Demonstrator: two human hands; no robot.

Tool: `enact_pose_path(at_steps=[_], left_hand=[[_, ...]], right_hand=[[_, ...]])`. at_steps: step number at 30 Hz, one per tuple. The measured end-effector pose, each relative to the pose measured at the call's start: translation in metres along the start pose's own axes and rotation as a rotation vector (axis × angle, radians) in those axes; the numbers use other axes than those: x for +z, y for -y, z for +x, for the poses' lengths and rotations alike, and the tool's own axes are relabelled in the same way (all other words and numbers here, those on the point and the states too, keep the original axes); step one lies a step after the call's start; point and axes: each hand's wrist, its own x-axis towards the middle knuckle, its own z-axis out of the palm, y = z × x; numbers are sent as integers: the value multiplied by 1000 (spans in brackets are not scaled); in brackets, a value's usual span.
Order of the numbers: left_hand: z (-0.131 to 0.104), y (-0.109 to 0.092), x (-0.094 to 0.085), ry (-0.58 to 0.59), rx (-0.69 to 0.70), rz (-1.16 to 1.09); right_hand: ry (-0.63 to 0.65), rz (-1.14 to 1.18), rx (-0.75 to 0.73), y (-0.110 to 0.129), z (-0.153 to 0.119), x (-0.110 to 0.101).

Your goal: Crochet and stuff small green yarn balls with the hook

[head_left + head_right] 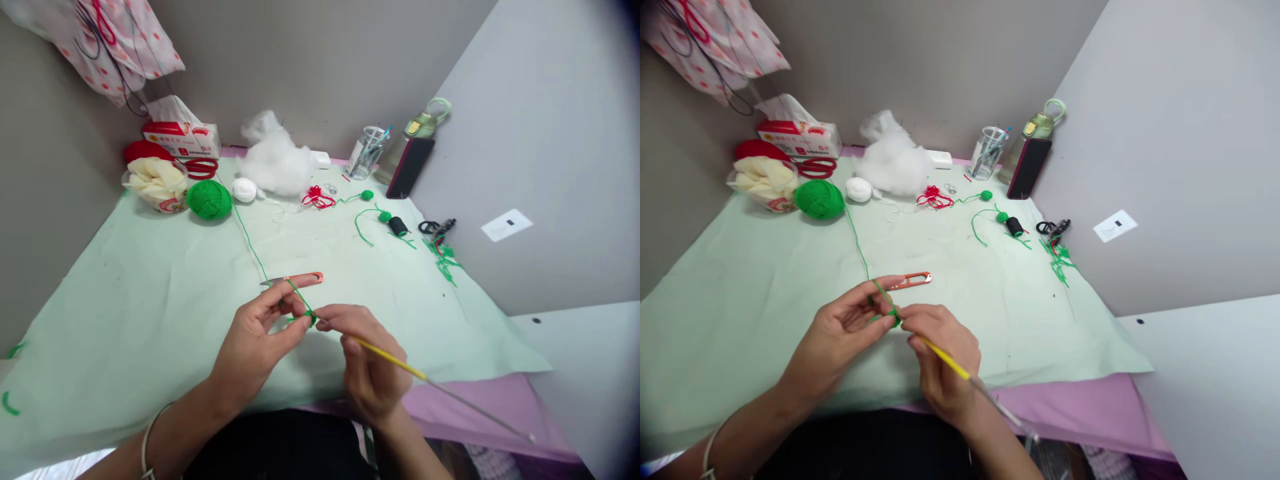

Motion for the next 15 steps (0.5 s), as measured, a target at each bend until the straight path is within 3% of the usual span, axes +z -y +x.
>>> enact_pose_path(at_steps=[3, 6, 8, 11, 13, 15], left_hand=[[1, 1, 3, -41, -5, -59], [3, -3, 5, 39, -189, -306], [5, -6, 4, 108, -305, -467], [6, -9, 3, 113, -293, -489], [5, -9, 4, 89, -232, -395], [3, -9, 6, 75, -187, -313]], right_hand=[[27, -238, -119, -1, -3, 2], [46, -410, -141, -1, -6, 4], [-37, -283, -65, -1, -6, 5], [-219, 138, 167, -2, -1, 8], [-227, 326, 268, -2, 4, 10], [-177, 363, 285, -2, 7, 13]])
